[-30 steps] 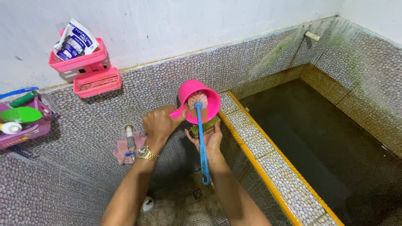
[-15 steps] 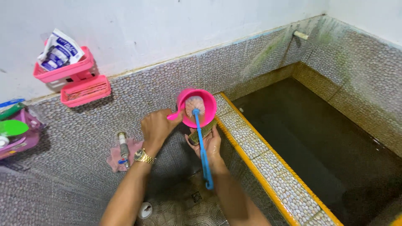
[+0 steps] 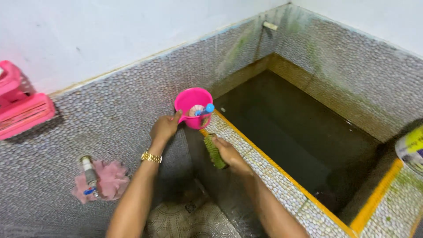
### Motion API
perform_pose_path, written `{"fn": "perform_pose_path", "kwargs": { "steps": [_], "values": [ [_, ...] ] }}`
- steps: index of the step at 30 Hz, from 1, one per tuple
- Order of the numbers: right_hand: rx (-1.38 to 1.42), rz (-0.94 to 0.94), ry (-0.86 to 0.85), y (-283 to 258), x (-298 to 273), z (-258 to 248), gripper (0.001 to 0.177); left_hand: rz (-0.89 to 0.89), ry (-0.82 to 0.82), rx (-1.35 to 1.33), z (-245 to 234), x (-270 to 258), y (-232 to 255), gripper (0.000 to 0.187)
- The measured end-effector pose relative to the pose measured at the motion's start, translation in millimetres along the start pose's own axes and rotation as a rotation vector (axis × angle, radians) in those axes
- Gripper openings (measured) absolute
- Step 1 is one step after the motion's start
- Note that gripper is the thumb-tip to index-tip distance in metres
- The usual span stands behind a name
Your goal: Scrubbing the tiled walls of a bathroom water basin and surrounding walls with a brush.
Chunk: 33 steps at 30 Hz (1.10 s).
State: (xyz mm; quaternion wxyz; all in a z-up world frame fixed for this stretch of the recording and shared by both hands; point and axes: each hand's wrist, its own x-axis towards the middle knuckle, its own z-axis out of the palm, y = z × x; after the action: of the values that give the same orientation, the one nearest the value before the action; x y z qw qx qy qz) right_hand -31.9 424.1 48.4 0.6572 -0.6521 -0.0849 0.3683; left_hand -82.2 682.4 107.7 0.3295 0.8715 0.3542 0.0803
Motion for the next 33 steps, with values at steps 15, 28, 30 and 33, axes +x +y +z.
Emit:
{"fn": "perform_pose_path", "kwargs": {
  "steps": [15,28,30,33],
  "values": [
    [-0.861,-0.080,-0.028,-65,-171,-155,0.057,0.032,0.110,0.099,41,72,28,0.058],
    [-0.878,0.189,-0.018,-15,-318,-321,0.063,0.227,0.531,0.242,43,48,-17,0.063],
    [-0.814,0.205,0.024,2,-332,-360,0.066,0.417,0.845,0.267,51,31,-13,0.045],
    [-0.705,0.229,0.254,26,-338,-429,0.066,0.729,0.937,0.041,58,-42,64,0.034]
  ]
}}
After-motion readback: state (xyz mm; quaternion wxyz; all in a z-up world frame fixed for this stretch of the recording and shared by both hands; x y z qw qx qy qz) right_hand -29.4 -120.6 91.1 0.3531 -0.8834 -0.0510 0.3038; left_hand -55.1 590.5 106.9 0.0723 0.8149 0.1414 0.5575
